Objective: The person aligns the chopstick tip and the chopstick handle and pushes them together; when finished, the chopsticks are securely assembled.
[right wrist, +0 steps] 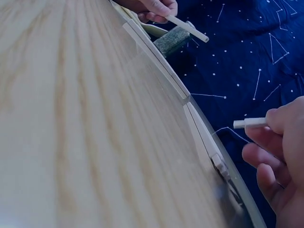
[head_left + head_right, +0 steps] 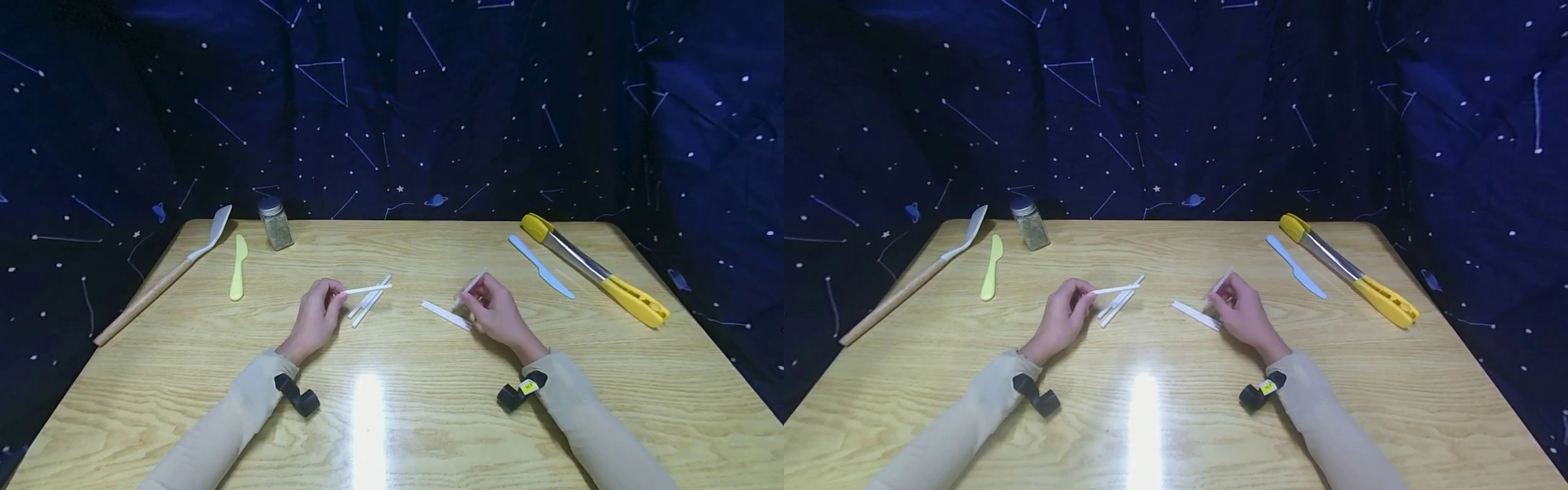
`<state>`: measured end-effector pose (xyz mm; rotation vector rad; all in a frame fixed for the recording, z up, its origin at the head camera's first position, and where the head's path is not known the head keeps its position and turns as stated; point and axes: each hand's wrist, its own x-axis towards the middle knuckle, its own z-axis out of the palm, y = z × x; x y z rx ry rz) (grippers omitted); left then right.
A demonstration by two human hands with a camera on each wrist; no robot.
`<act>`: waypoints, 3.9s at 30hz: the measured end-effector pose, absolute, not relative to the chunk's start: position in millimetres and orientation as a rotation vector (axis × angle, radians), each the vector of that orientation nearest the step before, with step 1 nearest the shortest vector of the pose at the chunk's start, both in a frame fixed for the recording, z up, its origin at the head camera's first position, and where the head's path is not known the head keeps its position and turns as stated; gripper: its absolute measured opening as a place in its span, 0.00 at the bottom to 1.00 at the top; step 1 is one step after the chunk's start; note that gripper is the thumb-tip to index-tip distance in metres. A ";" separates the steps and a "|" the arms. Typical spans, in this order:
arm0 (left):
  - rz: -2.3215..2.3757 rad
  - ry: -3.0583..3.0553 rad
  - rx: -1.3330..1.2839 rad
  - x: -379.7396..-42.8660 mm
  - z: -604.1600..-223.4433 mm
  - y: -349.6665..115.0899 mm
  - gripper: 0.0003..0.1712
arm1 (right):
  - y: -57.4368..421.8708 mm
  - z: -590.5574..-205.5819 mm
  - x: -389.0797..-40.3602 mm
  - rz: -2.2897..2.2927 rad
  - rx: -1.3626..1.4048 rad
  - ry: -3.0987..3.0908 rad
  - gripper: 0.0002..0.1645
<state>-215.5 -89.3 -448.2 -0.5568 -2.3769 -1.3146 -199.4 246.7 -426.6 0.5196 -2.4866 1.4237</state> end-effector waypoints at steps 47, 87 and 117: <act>-1.541 -2.304 -0.606 -195.0 -443.6 -68.7 0.02 | 201.5 -417.0 -204.4 2.169 0.615 -2.168 0.07; -1.461 -2.333 -0.707 -194.9 -447.9 -70.7 0.05 | 204.3 -414.7 -207.0 2.059 0.778 -2.342 0.08; -1.561 -2.332 -0.741 -196.3 -447.5 -68.8 0.04 | 203.9 -414.3 -205.5 2.152 0.757 -2.295 0.09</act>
